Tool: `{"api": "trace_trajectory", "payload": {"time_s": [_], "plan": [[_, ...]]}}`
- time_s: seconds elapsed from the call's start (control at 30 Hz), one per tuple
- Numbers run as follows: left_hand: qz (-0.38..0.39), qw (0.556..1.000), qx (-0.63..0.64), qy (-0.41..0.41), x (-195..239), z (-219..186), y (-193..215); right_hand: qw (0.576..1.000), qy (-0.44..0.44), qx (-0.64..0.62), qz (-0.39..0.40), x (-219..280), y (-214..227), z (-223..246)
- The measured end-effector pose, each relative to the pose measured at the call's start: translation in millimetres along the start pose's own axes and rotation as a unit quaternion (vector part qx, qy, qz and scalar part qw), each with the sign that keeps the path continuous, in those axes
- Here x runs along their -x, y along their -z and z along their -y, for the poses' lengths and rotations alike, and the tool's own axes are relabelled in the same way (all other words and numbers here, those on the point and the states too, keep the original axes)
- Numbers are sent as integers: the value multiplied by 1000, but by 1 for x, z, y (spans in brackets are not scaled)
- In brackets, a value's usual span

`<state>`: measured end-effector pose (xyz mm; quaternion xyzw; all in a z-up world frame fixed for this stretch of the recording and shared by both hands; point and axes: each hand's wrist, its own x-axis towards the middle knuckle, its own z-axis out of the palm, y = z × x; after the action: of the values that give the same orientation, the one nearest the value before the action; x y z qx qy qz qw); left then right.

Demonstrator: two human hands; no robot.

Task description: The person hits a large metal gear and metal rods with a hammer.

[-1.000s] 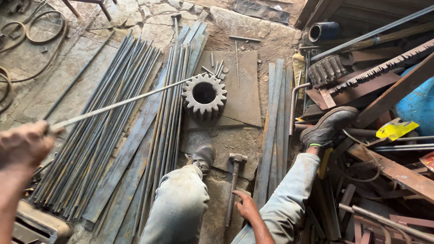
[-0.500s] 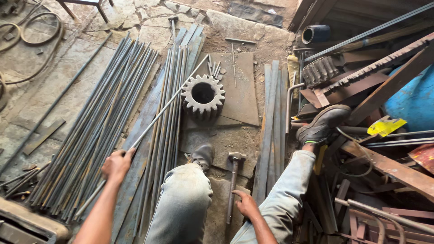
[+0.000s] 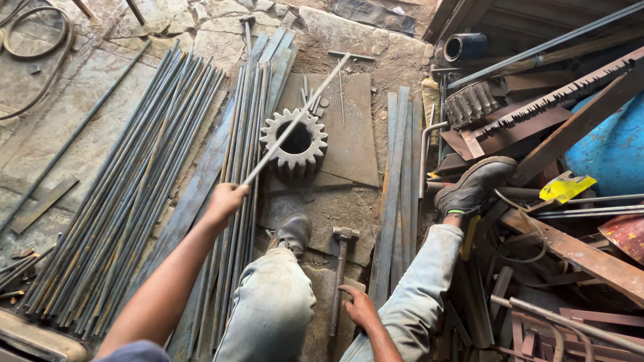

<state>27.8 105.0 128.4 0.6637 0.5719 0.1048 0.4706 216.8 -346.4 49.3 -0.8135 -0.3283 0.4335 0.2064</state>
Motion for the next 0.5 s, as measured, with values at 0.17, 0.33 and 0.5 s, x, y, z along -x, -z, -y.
{"api": "trace_trajectory", "payload": {"time_s": [0.17, 0.33, 0.5], "plan": [[105, 954, 253, 123, -61, -13, -75, 999, 44, -2, -22, 5, -4, -7], [16, 950, 293, 112, -151, -92, -132, 1000, -17, 0, 5, 0, 1, -8], [-100, 983, 142, 52, -178, -127, -145, 998, -25, -52, -9, -6, 0, -8]]}}
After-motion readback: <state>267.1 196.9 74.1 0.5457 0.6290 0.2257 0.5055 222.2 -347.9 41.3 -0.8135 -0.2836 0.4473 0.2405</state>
